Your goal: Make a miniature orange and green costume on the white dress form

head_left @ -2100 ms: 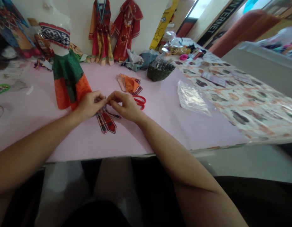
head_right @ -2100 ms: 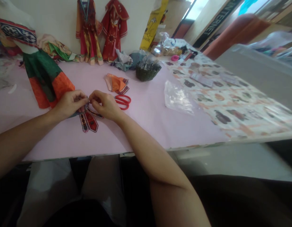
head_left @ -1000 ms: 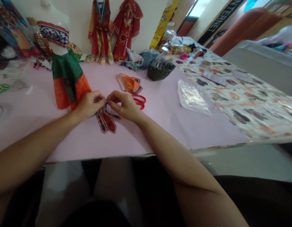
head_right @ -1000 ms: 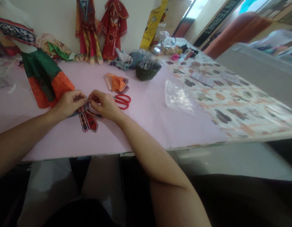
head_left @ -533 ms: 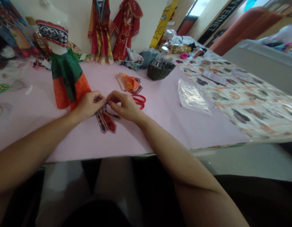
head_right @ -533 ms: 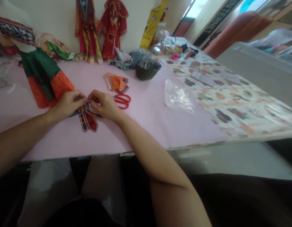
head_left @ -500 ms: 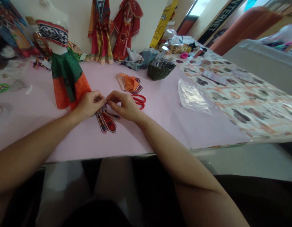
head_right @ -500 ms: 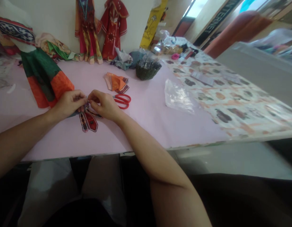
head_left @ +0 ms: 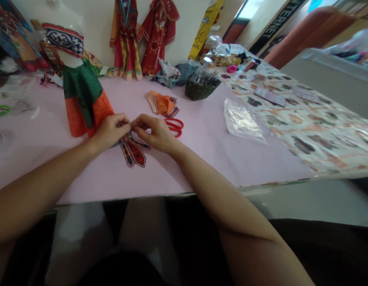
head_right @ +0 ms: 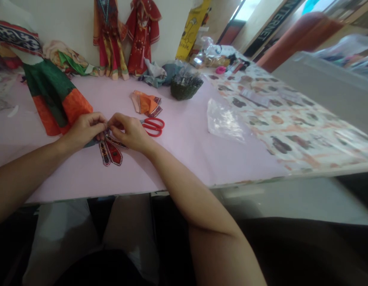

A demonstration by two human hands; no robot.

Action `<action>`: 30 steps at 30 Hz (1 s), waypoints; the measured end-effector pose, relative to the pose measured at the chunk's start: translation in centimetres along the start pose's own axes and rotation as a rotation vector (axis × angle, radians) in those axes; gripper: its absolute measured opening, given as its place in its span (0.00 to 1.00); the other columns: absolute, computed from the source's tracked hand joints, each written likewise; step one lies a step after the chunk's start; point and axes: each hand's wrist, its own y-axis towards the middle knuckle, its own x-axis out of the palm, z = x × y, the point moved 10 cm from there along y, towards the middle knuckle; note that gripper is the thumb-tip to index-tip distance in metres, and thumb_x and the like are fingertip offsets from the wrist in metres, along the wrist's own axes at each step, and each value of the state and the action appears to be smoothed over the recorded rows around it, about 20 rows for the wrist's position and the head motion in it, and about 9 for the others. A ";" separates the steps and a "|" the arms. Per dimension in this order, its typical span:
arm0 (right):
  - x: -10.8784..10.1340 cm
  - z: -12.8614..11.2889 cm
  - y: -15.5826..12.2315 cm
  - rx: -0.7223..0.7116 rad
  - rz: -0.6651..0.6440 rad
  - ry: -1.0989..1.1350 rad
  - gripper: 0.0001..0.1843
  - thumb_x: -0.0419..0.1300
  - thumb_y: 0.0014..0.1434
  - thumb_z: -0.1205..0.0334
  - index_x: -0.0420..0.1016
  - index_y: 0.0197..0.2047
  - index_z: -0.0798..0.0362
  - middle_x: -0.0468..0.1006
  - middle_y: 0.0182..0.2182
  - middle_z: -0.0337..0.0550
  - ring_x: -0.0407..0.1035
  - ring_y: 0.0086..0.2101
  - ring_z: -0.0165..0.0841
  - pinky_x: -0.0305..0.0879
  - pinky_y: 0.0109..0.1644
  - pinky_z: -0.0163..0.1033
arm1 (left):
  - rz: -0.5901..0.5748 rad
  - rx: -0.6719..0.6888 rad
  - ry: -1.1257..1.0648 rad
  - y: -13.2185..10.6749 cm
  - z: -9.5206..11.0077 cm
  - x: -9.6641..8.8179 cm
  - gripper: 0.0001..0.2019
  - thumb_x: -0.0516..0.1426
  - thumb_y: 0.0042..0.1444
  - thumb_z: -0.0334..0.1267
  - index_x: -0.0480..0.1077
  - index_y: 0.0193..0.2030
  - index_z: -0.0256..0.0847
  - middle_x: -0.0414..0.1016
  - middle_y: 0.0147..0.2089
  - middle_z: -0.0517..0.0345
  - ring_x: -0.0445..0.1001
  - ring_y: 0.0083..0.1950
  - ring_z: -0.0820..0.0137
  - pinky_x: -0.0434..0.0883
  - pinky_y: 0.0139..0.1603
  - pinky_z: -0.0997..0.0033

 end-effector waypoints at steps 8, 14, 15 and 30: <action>-0.2 0.2 0.1 -0.009 0.038 0.005 0.03 0.57 0.61 0.68 0.70 0.39 0.53 0.78 0.32 0.38 0.71 0.34 0.28 0.68 0.42 0.36 | -0.008 -0.008 -0.007 0.1 -0.1 0.1 0.12 0.57 0.56 0.21 0.68 0.26 0.41 0.68 0.16 0.66 0.69 0.18 0.77 0.65 0.22 0.79; -0.3 0.1 0.0 -0.020 0.048 -0.028 0.02 0.58 0.60 0.67 0.68 0.37 0.52 0.76 0.32 0.38 0.70 0.34 0.29 0.67 0.41 0.37 | -0.006 -0.008 0.004 -0.2 0.3 0.4 0.13 0.57 0.57 0.20 0.67 0.26 0.40 0.68 0.15 0.68 0.67 0.17 0.79 0.63 0.21 0.81; -0.3 0.1 0.0 -0.020 0.050 -0.041 0.02 0.58 0.60 0.67 0.67 0.36 0.51 0.76 0.31 0.38 0.70 0.33 0.29 0.67 0.41 0.38 | -0.006 0.001 0.006 -0.3 0.3 0.5 0.13 0.57 0.57 0.20 0.67 0.26 0.40 0.67 0.15 0.68 0.67 0.17 0.79 0.63 0.21 0.81; -0.4 -0.3 -0.1 -0.003 0.065 -0.041 0.05 0.57 0.57 0.68 0.64 0.33 0.50 0.72 0.29 0.35 0.65 0.31 0.28 0.62 0.39 0.38 | -0.031 0.029 0.000 -0.5 0.6 0.9 0.13 0.58 0.58 0.21 0.67 0.25 0.39 0.68 0.17 0.67 0.67 0.18 0.79 0.63 0.22 0.81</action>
